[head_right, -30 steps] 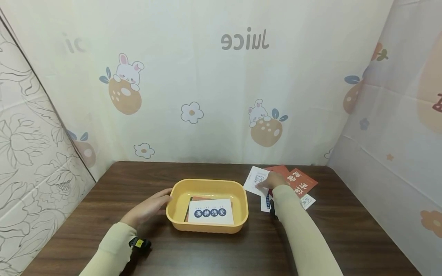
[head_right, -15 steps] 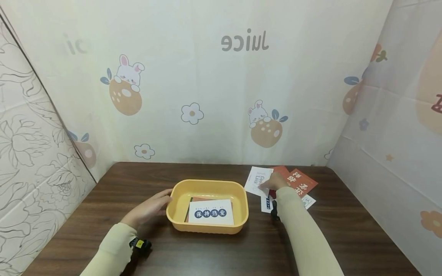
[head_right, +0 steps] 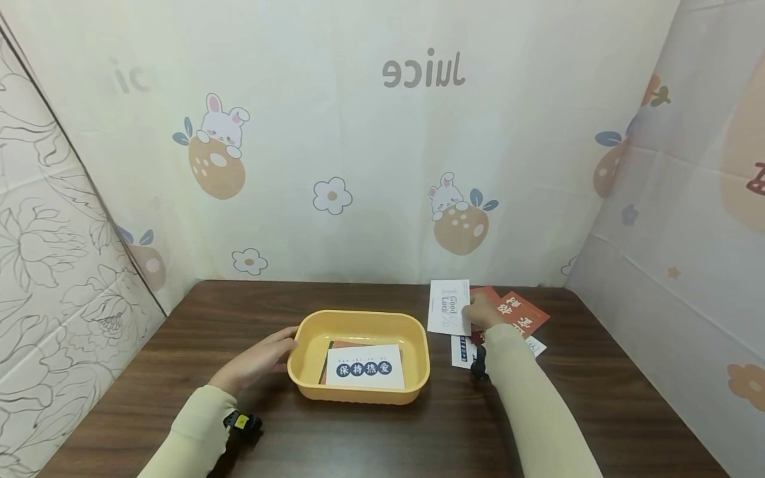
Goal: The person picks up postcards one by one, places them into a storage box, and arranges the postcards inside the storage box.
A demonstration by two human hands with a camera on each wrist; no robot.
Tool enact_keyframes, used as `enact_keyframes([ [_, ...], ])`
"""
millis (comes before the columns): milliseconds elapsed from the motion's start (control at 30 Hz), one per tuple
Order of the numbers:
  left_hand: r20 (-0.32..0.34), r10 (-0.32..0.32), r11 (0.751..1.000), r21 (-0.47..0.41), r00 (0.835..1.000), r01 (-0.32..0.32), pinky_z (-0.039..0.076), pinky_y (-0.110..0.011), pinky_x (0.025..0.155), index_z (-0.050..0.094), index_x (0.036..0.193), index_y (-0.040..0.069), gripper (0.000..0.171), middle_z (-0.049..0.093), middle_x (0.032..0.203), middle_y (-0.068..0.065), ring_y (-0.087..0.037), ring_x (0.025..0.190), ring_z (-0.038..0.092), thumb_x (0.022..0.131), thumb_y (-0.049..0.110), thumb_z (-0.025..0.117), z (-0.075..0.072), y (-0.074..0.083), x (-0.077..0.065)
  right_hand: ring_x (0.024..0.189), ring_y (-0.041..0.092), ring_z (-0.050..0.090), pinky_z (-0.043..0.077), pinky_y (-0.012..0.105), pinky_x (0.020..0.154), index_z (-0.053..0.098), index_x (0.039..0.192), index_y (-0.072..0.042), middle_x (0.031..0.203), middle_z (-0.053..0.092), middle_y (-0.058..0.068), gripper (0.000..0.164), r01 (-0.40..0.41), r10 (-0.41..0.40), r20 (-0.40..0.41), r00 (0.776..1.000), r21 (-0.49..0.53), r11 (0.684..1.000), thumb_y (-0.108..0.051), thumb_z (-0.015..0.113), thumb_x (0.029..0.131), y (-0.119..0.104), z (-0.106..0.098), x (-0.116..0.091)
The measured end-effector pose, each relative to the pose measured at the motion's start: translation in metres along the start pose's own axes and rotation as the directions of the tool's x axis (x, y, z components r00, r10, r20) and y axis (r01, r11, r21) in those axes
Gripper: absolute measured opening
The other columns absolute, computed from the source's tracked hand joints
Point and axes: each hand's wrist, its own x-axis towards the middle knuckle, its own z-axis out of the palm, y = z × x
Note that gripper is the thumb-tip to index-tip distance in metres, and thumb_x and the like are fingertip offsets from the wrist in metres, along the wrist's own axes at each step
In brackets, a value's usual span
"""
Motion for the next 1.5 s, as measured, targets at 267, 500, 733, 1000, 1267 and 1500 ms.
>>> enact_keyframes([
  [267, 0.001, 0.000, 1.000, -0.011, 1.000, 0.000, 0.051, -0.052, 0.096, 0.035, 0.152, 0.000, 0.052, 0.040, 0.152, -0.022, -0.037, 0.131, 0.049, 0.105, 0.020, 0.042, 0.000, 0.000, -0.001, 0.106, 0.036, 0.058, 0.056, 0.041, 0.081, 0.035, 0.140, 0.017, 0.129, 0.048, 0.032, 0.047, -0.017, 0.018, -0.006, 1.000, 0.080, 0.997, 0.001, 0.041, 0.096, 0.003, -0.009, -0.002],
  [500, -0.008, -0.003, 1.000, -0.005, 1.000, 0.003, 0.050, -0.052, 0.097, 0.036, 0.152, 0.000, 0.052, 0.039, 0.152, -0.022, -0.037, 0.132, 0.048, 0.105, 0.020, 0.042, 0.001, 0.001, -0.001, 0.111, 0.037, 0.056, 0.053, 0.040, 0.082, 0.021, 0.150, 0.012, 0.138, 0.043, 0.033, 0.057, 0.027, -0.031, 0.022, 0.999, 0.180, 0.983, -0.001, 0.040, 0.098, 0.002, -0.014, -0.001],
  [733, -0.002, 0.004, 1.000, -0.001, 1.000, -0.004, 0.050, -0.053, 0.097, 0.036, 0.152, -0.001, 0.052, 0.040, 0.151, -0.023, -0.037, 0.131, 0.049, 0.105, 0.020, 0.042, 0.001, 0.000, 0.000, 0.120, 0.042, 0.046, 0.046, 0.051, 0.096, 0.019, 0.152, 0.011, 0.142, 0.037, 0.032, 0.060, 0.029, -0.033, 0.017, 0.999, 0.177, 0.984, -0.003, 0.039, 0.096, -0.008, -0.017, -0.008],
  [1000, -0.001, 0.003, 1.000, -0.003, 1.000, -0.003, 0.051, -0.052, 0.097, 0.035, 0.152, 0.000, 0.052, 0.040, 0.151, -0.022, -0.037, 0.131, 0.049, 0.105, 0.020, 0.042, 0.001, 0.001, -0.001, 0.126, 0.043, 0.043, 0.042, 0.055, 0.102, 0.020, 0.155, 0.006, 0.146, 0.035, 0.031, 0.059, 0.073, -0.077, 0.020, 0.997, 0.151, 0.986, -0.013, 0.039, 0.102, -0.019, -0.018, -0.011],
  [1267, 0.013, 0.014, 1.000, -0.013, 1.000, -0.014, 0.051, -0.052, 0.096, 0.035, 0.152, 0.000, 0.051, 0.041, 0.151, -0.023, -0.037, 0.131, 0.049, 0.105, 0.019, 0.042, 0.000, 0.000, -0.002, 0.100, 0.030, 0.060, 0.050, 0.036, 0.080, 0.036, 0.150, 0.003, 0.128, 0.054, 0.027, 0.051, 0.172, -0.174, 0.025, 0.984, 0.057, 0.983, -0.014, 0.038, 0.103, -0.038, -0.021, -0.019],
  [1500, 0.014, 0.010, 1.000, -0.024, 1.000, -0.010, 0.051, -0.051, 0.096, 0.035, 0.152, 0.000, 0.051, 0.041, 0.151, -0.023, -0.037, 0.131, 0.049, 0.105, 0.019, 0.041, 0.000, 0.000, -0.001, 0.095, 0.026, 0.063, 0.052, 0.035, 0.081, 0.043, 0.148, -0.001, 0.126, 0.059, 0.024, 0.045, 0.225, -0.225, 0.024, 0.974, -0.005, 0.974, -0.019, 0.039, 0.107, -0.056, -0.021, -0.027],
])
